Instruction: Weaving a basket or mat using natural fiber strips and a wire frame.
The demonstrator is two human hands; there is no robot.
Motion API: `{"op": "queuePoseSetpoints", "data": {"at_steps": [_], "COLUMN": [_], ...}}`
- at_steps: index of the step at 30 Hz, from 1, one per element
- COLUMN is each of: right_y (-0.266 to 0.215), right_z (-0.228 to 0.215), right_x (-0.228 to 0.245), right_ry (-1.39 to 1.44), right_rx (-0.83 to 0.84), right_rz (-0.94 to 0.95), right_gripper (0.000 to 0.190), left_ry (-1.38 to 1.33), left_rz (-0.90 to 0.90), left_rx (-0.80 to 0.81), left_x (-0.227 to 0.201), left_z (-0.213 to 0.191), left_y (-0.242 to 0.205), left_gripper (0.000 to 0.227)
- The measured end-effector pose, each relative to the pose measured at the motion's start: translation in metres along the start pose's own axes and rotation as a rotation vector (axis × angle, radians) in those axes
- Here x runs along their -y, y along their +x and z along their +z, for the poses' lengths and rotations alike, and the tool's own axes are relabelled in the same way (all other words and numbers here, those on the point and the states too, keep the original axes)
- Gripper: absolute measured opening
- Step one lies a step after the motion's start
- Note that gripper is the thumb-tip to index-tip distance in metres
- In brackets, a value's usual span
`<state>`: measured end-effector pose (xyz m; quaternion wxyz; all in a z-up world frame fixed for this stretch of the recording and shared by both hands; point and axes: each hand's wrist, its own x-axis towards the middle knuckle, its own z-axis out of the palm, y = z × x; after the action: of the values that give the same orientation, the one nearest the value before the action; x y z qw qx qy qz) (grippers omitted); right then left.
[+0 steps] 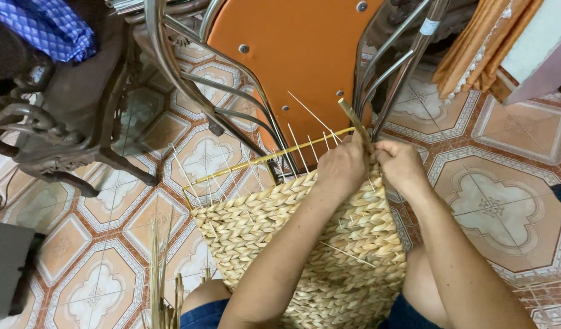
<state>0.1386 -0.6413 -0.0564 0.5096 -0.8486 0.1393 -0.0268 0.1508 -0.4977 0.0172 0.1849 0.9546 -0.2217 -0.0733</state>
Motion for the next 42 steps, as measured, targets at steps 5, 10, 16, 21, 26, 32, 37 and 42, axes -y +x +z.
{"op": "queuePoseSetpoints", "data": {"at_steps": [5,10,16,21,26,32,37,42], "right_y": [0.005,-0.004,0.006,0.005,-0.005,-0.001,0.001,-0.005], "right_z": [-0.004,-0.016,-0.015,-0.01,-0.021,-0.022,-0.021,-0.025], "right_x": [-0.022,-0.007,-0.014,-0.009,0.001,-0.009,-0.014,-0.006], "right_ry": [0.626,0.967,0.999,1.002,0.883,0.806,0.761,0.733], "right_rx": [0.164,0.282,0.39,0.372,0.281,0.271,0.221,0.242], "right_rz": [0.107,0.171,0.235,0.204,0.154,0.084,0.061,0.006], "right_gripper": [0.03,0.032,0.03,0.025,0.013,0.01,0.019,0.019], "left_ry": [-0.026,-0.045,-0.273,-0.829,-0.496,-0.969,-1.548,-1.732], "left_rz": [-0.109,-0.059,-0.137,-0.027,0.183,0.093,-0.247,0.114], "left_rx": [-0.04,-0.212,-0.14,-0.516,-0.666,-0.674,-0.436,-0.062], "left_x": [-0.004,0.002,-0.017,-0.009,-0.005,-0.017,-0.002,0.021], "left_z": [-0.002,0.012,0.002,0.036,0.077,0.07,0.069,0.083], "left_y": [-0.002,0.002,-0.014,-0.011,-0.024,-0.04,-0.041,-0.049], "left_gripper": [0.018,0.028,0.016,0.007,0.013,0.014,0.02,0.022]}}
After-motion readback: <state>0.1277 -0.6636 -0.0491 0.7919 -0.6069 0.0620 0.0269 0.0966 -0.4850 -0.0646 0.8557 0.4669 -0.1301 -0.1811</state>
